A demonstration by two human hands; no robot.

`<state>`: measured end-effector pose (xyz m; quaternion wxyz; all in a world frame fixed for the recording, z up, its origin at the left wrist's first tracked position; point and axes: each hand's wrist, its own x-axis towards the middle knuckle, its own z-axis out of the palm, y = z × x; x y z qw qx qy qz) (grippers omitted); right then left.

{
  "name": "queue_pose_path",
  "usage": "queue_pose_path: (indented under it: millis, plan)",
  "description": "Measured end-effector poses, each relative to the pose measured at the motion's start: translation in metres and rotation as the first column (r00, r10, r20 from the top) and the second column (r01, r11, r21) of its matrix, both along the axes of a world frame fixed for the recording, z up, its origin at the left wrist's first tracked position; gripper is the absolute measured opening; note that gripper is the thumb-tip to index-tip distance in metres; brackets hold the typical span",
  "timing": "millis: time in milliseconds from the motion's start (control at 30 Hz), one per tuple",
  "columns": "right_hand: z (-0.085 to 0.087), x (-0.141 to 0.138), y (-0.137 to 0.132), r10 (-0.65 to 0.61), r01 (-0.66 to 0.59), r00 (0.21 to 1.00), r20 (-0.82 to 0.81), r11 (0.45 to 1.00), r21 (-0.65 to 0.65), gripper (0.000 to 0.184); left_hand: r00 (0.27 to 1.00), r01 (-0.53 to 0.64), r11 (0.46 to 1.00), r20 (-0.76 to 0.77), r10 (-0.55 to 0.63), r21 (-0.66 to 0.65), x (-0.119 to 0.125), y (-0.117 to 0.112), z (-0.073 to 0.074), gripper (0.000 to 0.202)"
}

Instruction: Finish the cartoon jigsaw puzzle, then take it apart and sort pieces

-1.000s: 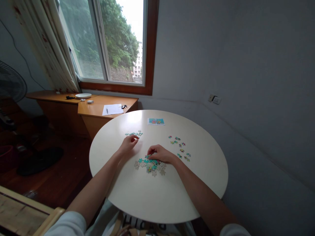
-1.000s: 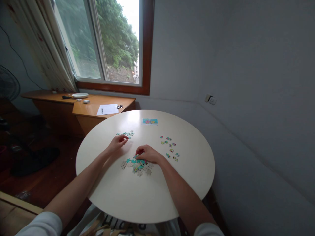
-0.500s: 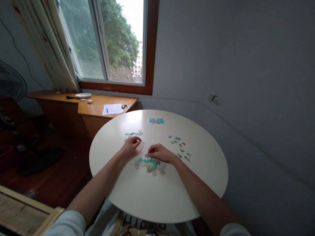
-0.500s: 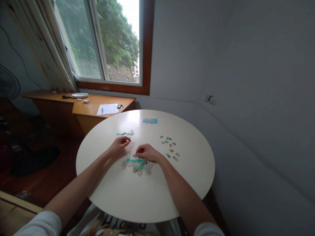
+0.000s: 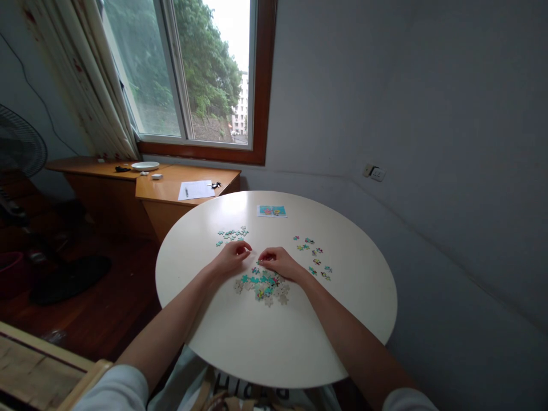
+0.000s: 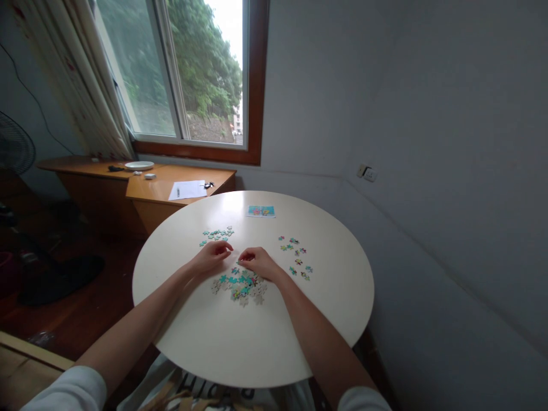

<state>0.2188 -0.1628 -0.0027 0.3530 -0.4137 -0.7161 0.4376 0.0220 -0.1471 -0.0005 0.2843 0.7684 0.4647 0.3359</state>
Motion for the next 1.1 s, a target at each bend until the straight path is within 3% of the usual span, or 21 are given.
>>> queue_pose_path:
  millis: [533, 1100]
  plan:
    - [-0.0085, -0.0002, 0.0083, -0.075, 0.075, 0.993, -0.089, 0.997, -0.007, 0.018, 0.996, 0.07, 0.997, -0.054, -0.071, -0.016, 0.0026, -0.0066, 0.0064, 0.022]
    - [-0.0091, -0.0014, 0.0091, -0.096, 0.088, 0.986, -0.139, 0.994, -0.057, 0.018, 0.995, 0.08, 0.997, -0.066, -0.08, 0.001, 0.0048, -0.0075, 0.0033, 0.02]
